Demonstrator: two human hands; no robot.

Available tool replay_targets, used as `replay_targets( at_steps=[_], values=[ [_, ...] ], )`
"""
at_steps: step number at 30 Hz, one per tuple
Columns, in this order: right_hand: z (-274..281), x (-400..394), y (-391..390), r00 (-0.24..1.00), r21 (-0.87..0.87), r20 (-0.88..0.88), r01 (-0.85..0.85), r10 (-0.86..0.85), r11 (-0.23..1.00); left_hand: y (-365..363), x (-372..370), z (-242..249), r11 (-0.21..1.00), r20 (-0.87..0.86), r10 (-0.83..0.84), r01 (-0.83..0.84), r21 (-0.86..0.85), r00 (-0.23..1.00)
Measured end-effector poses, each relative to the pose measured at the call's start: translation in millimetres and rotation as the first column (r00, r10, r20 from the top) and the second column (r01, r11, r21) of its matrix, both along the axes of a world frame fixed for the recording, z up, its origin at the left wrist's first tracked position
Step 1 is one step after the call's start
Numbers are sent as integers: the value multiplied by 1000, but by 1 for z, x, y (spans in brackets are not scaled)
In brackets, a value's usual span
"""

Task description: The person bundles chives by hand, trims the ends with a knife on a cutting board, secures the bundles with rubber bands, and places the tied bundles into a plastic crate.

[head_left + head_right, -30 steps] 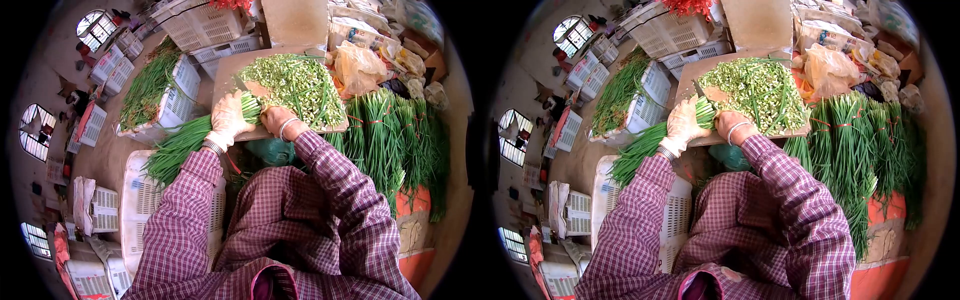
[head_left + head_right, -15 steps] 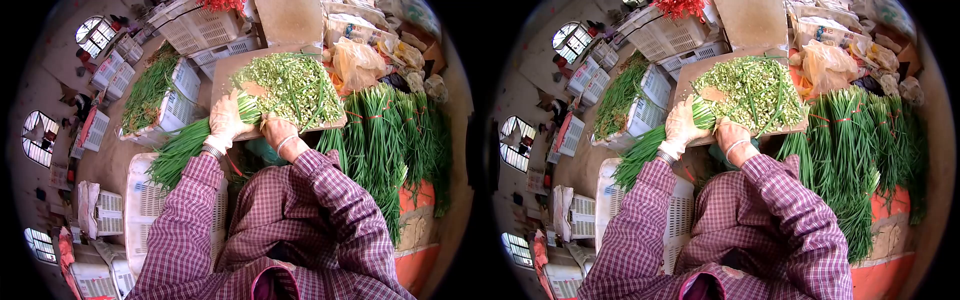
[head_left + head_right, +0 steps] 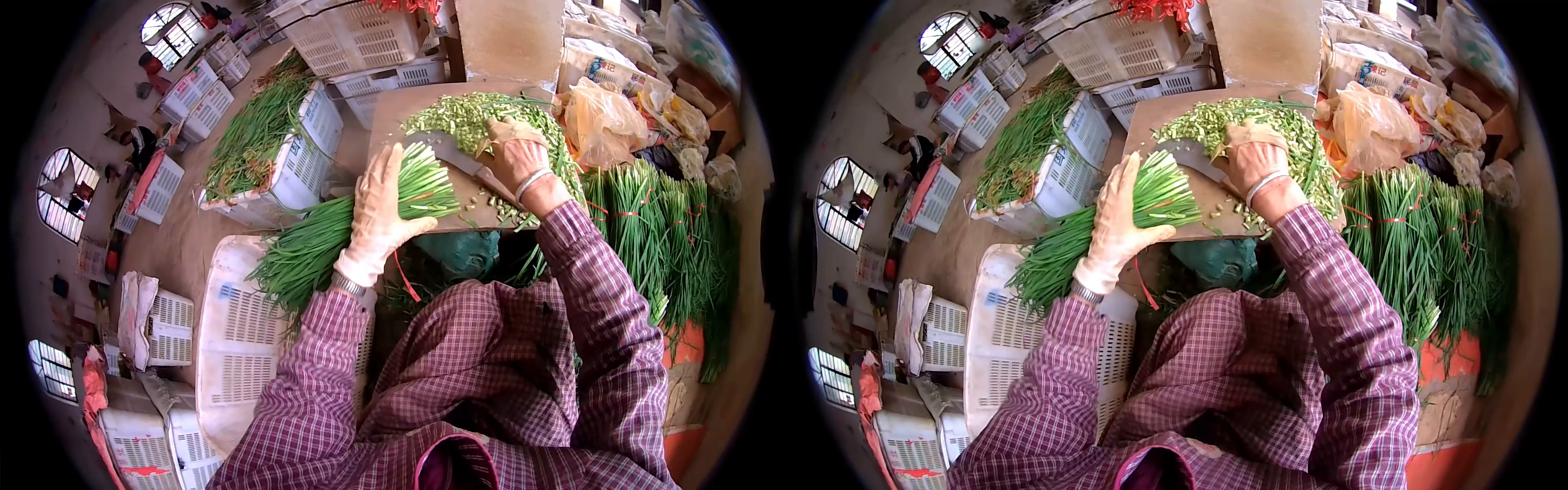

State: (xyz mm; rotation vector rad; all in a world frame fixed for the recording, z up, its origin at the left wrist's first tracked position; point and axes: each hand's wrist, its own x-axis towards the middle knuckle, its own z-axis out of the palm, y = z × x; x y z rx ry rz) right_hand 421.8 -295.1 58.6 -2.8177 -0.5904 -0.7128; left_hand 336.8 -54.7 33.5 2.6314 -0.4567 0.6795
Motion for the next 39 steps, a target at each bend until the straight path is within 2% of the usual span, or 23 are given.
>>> replay_targets(
  at_steps=[2,4,5,6,7,8,9,11,14,15,16,18,19,20,22,26,27,29,31,32,33,37,39],
  values=[
    [29,-23,16,983,32,72,-170,168,985,5,-44,7,979,116,18,7,-206,993],
    [38,-43,47,951,-107,-13,-309,310,945,1,-88,-11,923,191,111,-30,-382,975],
    [27,-46,63,909,-125,-36,-416,415,901,-8,-108,-17,736,20,6,9,-677,1000],
    [11,-45,85,892,-241,5,-438,453,866,-7,-121,-47,510,-88,-154,3,-860,984],
    [-2,-46,98,862,-278,5,-485,507,829,-12,-132,-52,369,-195,-211,-106,-923,958],
    [-12,-48,110,831,-314,1,-528,557,789,-14,-138,-55,225,-286,-286,-226,-948,915],
    [-16,-45,123,826,-315,-1,-535,563,784,-8,-137,-63,222,-287,-279,-229,-948,917],
    [-17,-39,144,835,-297,-148,-548,530,782,4,-130,-84,129,-325,-373,-298,-946,869],
    [-12,-40,150,845,-234,-163,-534,509,812,4,-120,-94,21,-285,-442,-307,-951,850],
    [-11,-47,148,839,-217,-55,-539,541,814,6,-114,-92,-5,-238,-495,-277,-961,836],
    [-11,-55,150,844,-184,-52,-534,535,825,5,-110,-91,-8,-234,-501,-274,-962,833],
    [-10,-78,150,851,-121,-14,-523,525,844,0,-104,-81,-356,65,-441,-108,-928,895],
    [-5,-90,149,848,-111,-41,-529,528,841,-2,-101,-62,-463,192,-399,-17,-886,897],
    [-4,-103,149,852,-103,-30,-523,523,846,17,-91,-91,-628,240,-368,-51,-776,898],
    [6,-123,152,855,3,-25,-518,518,855,18,-100,-66,-722,223,-238,-18,-692,945],
    [24,-169,145,803,102,139,-594,580,798,29,-125,-18,-692,293,-77,161,-704,953],
    [24,-182,137,799,190,101,-600,593,777,34,-134,-6,-679,350,-87,202,-706,933],
    [13,-198,112,819,203,99,-573,565,794,60,-142,2,-510,350,46,323,-797,936],
    [-13,-208,90,801,351,-83,-533,592,770,73,-158,12,-419,352,110,364,-831,930],
    [-24,-209,80,801,262,-268,-474,536,840,79,-165,15,-357,395,157,425,-832,905],
    [-25,-207,74,808,341,-224,-459,545,821,82,-171,17,-294,437,199,479,-827,877],
    [26,-212,82,845,625,24,-430,535,651,75,-195,33,-149,406,241,447,-882,882],
    [43,-213,97,833,640,122,-482,540,599,77,-197,30,-118,390,196,417,-901,900]
  ],
)
